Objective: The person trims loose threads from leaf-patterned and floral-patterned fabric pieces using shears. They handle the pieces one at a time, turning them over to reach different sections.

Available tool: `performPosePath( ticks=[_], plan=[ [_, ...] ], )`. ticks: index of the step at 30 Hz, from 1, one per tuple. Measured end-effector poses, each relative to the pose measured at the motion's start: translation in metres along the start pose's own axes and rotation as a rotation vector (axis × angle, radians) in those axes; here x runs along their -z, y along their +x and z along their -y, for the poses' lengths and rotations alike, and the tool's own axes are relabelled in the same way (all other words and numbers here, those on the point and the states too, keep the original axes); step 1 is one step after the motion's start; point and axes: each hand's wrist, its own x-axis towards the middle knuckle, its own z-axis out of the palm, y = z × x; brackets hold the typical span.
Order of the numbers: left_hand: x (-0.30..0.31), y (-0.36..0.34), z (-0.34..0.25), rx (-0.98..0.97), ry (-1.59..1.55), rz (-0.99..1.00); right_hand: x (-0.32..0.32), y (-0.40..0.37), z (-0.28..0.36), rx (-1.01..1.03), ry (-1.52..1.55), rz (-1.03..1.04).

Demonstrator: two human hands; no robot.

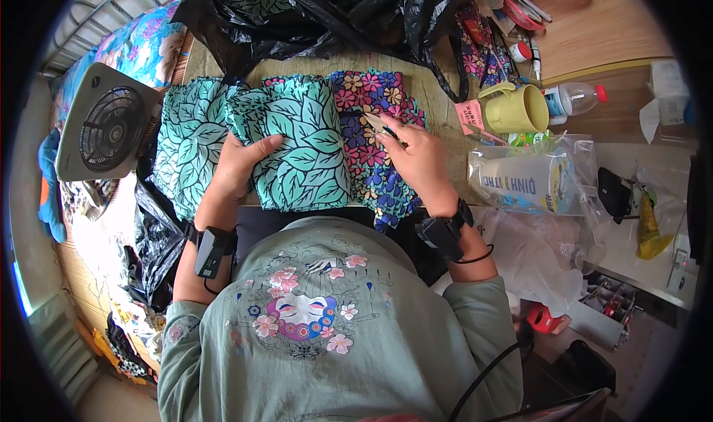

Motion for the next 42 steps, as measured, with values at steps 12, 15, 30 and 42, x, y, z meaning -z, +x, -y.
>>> performPosePath(
  ticks=[12,15,30,42],
  plan=[
    [-0.0014,0.0,-0.0005,0.005,-0.013,0.004,-0.0021,-0.0012,0.0009,0.02,-0.009,-0.035],
    [-0.0006,-0.0003,-0.0008,-0.002,-0.009,0.004,-0.0038,-0.002,0.0,0.034,-0.02,-0.046],
    [-0.0015,-0.0007,-0.0012,-0.008,-0.006,-0.004,-0.0006,0.0013,0.0019,-0.015,-0.007,0.01],
    [-0.0022,-0.0008,-0.0023,0.0,-0.01,0.001,-0.0042,-0.0028,-0.0043,-0.037,0.149,-0.043]
  ],
)
